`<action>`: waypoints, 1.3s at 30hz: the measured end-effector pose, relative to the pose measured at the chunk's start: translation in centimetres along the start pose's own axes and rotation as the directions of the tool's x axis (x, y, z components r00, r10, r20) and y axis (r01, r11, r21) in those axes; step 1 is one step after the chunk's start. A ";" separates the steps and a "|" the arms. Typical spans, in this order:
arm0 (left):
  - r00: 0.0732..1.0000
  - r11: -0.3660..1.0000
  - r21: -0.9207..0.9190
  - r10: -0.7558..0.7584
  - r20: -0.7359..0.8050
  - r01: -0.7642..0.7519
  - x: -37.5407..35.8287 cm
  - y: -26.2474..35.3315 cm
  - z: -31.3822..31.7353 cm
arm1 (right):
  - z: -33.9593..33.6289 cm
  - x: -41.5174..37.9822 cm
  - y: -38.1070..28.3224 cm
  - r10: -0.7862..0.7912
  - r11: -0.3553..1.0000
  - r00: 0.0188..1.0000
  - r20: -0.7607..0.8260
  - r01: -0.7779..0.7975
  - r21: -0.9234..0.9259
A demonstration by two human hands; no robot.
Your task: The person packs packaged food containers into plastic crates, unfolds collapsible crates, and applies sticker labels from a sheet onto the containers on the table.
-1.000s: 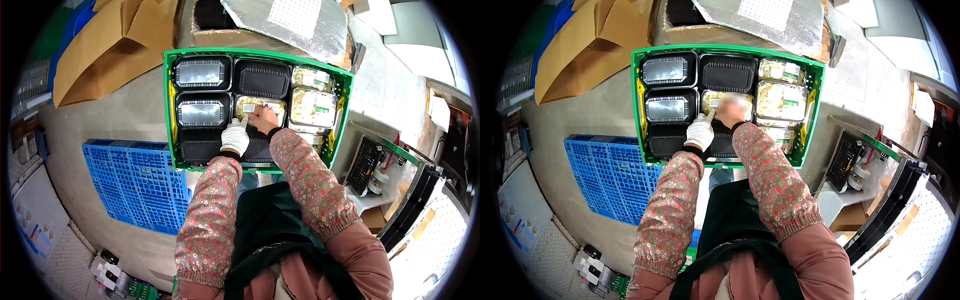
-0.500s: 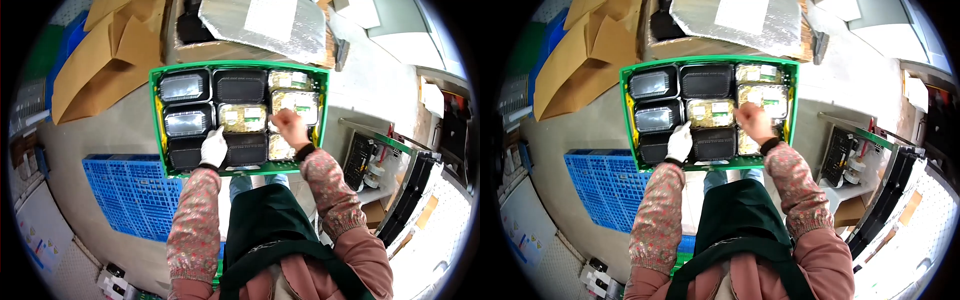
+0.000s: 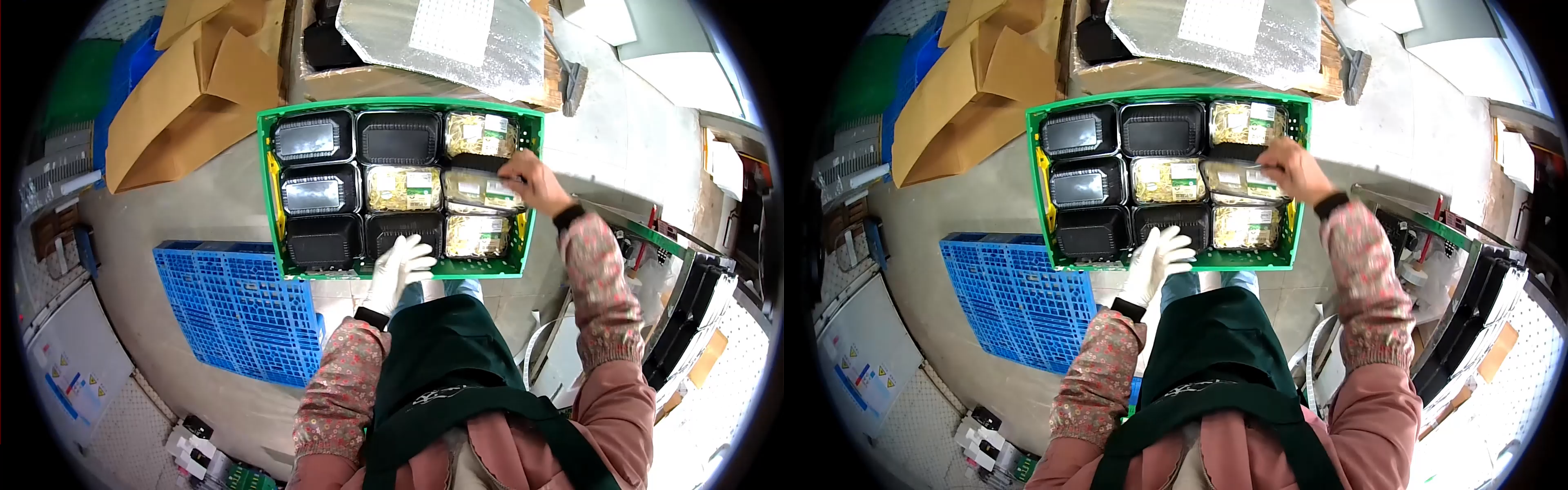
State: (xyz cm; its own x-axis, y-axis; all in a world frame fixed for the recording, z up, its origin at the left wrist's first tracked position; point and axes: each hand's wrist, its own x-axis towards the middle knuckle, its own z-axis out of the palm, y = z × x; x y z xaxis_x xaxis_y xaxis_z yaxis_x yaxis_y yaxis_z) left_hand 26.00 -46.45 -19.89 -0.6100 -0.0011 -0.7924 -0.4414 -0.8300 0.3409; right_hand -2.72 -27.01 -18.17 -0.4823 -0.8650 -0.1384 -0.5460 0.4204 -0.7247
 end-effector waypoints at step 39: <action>0.786 0.328 0.762 0.503 0.360 -0.559 0.9 1.6 6.5 | 8.2 -40.4 -12.3 0.794 0.602 0.370 -0.482 -0.587 0.541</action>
State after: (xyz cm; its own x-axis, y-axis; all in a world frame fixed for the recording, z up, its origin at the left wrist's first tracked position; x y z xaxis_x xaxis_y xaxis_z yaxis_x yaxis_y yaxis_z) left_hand 20.45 -44.19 -16.76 -0.9381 -0.2178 -0.2695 -0.3055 0.1528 0.9399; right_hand 29.08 0.52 -9.23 -0.9423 0.1462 -0.3010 0.3251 0.6128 -0.7202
